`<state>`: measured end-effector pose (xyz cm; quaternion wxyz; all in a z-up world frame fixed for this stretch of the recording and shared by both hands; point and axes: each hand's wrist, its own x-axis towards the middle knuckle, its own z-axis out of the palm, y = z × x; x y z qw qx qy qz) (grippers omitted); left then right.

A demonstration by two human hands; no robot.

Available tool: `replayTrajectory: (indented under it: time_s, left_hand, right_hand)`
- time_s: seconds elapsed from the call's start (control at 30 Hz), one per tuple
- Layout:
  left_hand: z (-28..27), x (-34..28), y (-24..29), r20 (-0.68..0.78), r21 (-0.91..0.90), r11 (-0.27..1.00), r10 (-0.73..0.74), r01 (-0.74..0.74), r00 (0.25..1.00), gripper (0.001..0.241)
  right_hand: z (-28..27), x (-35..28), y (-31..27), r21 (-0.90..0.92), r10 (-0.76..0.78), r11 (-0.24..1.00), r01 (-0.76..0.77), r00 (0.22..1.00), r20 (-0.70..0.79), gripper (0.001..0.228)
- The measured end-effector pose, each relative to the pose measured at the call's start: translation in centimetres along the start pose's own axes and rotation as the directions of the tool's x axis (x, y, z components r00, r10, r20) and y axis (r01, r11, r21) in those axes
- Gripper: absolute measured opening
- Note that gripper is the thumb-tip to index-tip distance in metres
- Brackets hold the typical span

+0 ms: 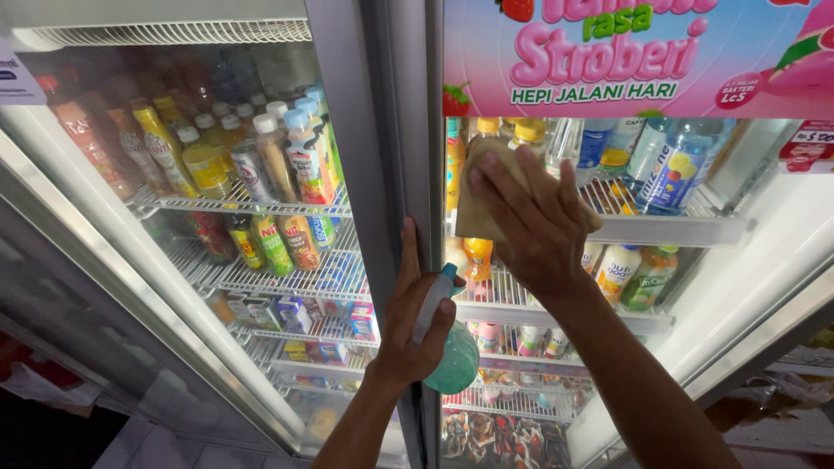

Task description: The person wipes the exterior glass doors and interior shelves of a commercial drink refrigerator using a cloth and a spray bottle.

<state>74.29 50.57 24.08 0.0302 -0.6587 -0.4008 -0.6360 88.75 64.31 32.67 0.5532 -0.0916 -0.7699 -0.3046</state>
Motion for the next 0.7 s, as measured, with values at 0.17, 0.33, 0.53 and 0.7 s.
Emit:
replayTrajectory:
  time_s: [0.17, 0.33, 0.53, 0.7]
  left_hand:
    - [-0.3, 0.3, 0.0, 0.021, -0.025, 0.998, -0.049, 0.050, 0.999, 0.037]
    - [0.9, 0.2, 0.5, 0.006, 0.102, 0.991, 0.092, -0.093, 0.996, 0.036]
    - [4.3, 1.1, 0.9, 0.115, -0.106, 0.994, 0.008, 0.004, 0.993, 0.039]
    - [7.4, 1.5, 0.2, 0.126, -0.161, 0.984, 0.093, -0.072, 0.988, 0.042]
  right_hand:
    - [1.8, 2.5, -1.9, 0.072, 0.176, 0.982, -0.172, 0.983, -0.050, 0.054]
    - [1.8, 2.4, -2.5, 0.042, 0.078, 0.996, -0.078, 0.997, -0.006, 0.050]
    - [-1.2, -1.2, 2.4, -0.009, 0.203, 0.979, -0.204, 0.978, -0.040, 0.052]
    - [-4.4, -4.3, 7.2, 0.009, 0.490, 0.863, -0.504, 0.834, -0.253, 0.059]
